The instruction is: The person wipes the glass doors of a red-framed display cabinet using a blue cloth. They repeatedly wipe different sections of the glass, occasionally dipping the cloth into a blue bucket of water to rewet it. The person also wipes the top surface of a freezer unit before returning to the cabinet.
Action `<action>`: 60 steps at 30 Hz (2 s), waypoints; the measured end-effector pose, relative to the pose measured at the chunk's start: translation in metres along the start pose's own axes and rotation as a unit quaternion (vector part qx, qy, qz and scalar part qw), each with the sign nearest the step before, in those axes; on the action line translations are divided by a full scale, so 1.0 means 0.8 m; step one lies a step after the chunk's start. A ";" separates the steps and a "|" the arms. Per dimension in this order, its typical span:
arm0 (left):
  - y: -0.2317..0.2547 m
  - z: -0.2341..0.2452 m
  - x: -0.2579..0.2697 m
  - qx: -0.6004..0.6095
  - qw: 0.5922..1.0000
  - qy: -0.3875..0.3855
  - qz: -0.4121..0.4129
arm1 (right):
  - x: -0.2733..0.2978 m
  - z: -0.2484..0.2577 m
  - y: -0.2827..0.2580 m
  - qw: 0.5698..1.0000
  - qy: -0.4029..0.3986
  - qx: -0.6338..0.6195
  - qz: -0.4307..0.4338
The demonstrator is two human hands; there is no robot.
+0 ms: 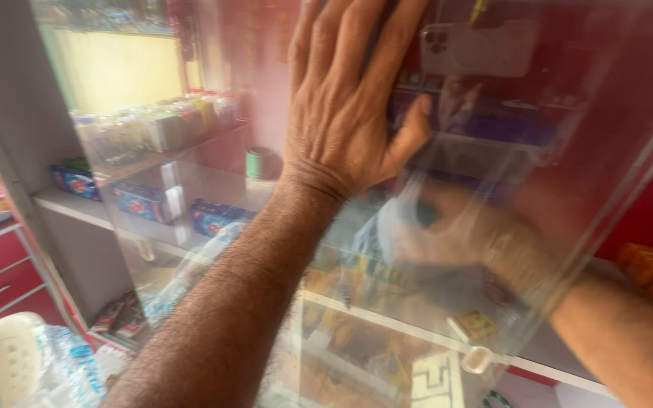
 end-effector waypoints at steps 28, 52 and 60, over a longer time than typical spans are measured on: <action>0.011 0.003 0.000 -0.003 0.995 -0.095 0.023 | 0.155 0.042 0.125 0.600 0.268 0.562 0.502; -0.014 0.049 -0.011 0.223 0.966 -0.119 0.045 | -0.007 -0.160 0.200 -0.437 0.205 0.759 0.437; -0.028 0.053 -0.018 0.233 0.965 -0.091 0.079 | -0.048 -0.174 0.249 -0.388 0.184 0.786 0.444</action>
Point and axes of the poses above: each hand's wrist, its own x-axis away from the middle knuckle, its own z-axis out of the back of the hand, y = z × x, the point moved 2 cm from there along -x, towards the middle knuckle, and after that the axes turned 10 degrees about z, right-handed, at the moved point
